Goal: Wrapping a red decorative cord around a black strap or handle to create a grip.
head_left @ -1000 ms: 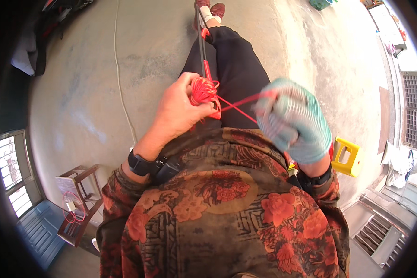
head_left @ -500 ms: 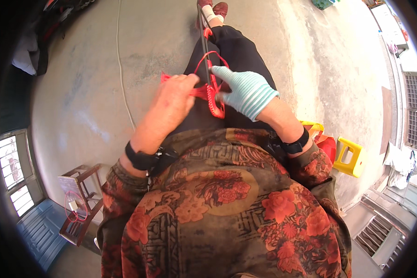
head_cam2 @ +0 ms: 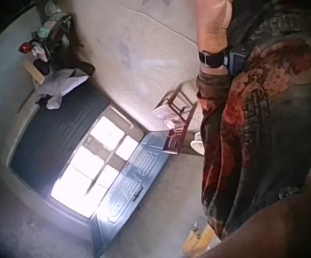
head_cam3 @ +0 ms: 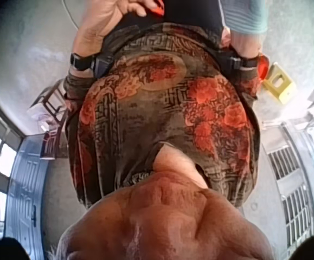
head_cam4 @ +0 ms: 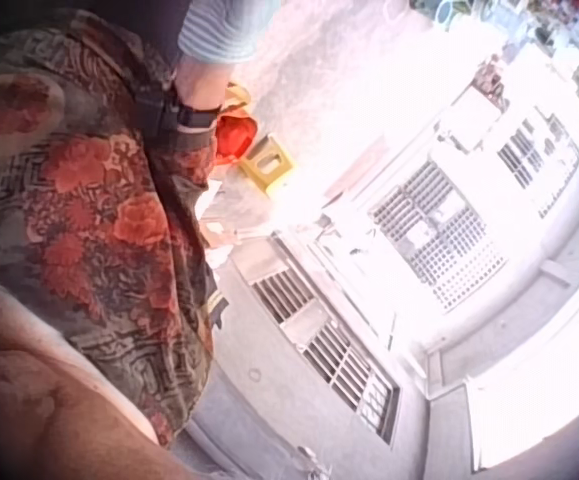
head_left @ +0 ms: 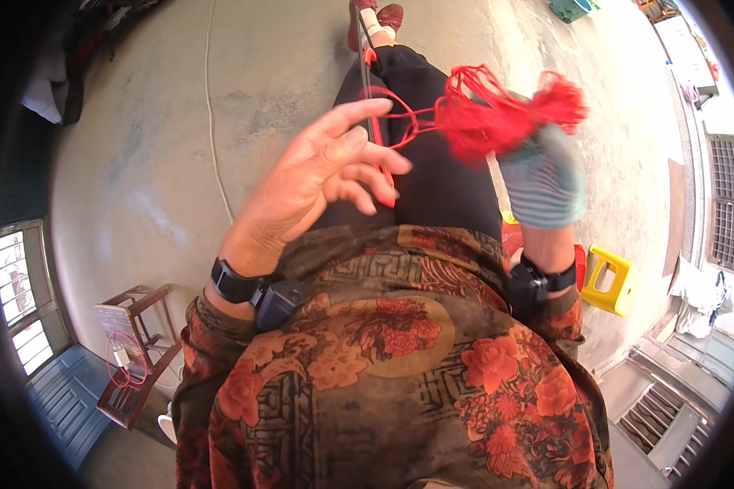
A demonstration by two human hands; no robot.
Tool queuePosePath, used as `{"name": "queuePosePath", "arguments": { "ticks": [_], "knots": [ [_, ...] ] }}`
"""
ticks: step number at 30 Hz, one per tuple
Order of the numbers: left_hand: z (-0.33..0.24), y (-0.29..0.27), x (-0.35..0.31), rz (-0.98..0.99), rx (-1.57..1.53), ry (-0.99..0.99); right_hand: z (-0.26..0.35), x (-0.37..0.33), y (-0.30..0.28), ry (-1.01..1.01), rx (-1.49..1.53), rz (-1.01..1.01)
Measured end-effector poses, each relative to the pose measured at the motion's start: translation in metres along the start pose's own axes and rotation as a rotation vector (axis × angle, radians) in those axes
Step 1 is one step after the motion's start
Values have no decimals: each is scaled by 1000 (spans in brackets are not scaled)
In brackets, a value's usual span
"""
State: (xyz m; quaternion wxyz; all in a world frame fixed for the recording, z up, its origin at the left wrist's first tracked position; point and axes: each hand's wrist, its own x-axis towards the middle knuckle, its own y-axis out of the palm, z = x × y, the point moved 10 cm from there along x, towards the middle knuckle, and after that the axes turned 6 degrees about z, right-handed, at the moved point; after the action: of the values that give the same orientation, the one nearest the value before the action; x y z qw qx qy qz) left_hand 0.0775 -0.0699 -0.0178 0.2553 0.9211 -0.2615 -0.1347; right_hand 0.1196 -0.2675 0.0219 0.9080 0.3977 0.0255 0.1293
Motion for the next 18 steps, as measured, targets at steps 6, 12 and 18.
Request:
{"name": "queuePosePath", "arguments": {
  "ticks": [6,12,18],
  "knots": [
    [-6,11,10,20,-788,151,14,-43,68,14,245,635],
    [0,-38,-59,-139,-656,143,-70,-23,-19,540,-474,-48],
    [45,-53,-121,-404,-158,-204,-148,-27,-19,910,-663,249]
  ]
}}
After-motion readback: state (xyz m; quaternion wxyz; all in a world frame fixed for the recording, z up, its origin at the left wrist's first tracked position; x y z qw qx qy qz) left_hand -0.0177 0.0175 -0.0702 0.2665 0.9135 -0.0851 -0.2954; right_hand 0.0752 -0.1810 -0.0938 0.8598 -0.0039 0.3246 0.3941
